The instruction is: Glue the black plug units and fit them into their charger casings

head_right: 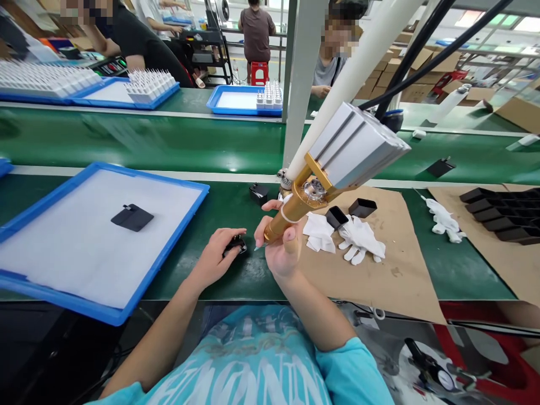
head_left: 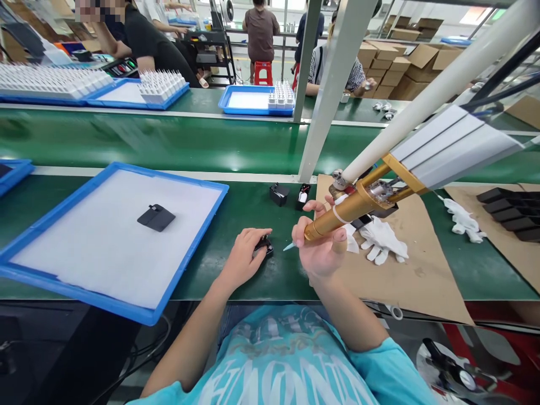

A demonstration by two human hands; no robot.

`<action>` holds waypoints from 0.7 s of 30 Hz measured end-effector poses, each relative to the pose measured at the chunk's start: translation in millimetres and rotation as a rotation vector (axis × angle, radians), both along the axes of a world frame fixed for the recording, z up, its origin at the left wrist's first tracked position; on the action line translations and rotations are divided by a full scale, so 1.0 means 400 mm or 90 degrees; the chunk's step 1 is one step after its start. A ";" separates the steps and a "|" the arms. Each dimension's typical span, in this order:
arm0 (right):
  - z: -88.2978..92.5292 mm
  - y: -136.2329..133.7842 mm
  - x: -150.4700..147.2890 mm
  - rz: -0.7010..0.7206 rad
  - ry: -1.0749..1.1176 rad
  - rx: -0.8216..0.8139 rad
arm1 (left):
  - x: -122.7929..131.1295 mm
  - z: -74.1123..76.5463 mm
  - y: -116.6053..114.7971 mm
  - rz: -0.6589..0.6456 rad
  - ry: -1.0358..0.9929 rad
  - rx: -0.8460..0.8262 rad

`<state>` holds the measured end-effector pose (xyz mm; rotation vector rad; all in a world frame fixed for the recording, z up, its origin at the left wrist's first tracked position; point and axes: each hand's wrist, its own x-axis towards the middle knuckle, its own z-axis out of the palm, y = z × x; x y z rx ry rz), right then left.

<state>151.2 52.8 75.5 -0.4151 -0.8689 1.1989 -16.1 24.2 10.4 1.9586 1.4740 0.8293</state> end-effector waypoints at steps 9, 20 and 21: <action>-0.013 0.007 0.023 -0.007 -0.018 -0.014 | 0.000 0.018 -0.028 0.009 0.142 0.118; -0.022 0.013 0.034 -0.006 -0.025 -0.004 | 0.044 -0.029 -0.036 0.082 0.268 0.169; -0.022 0.013 0.035 -0.005 -0.023 -0.003 | 0.041 -0.029 -0.035 0.072 0.299 0.166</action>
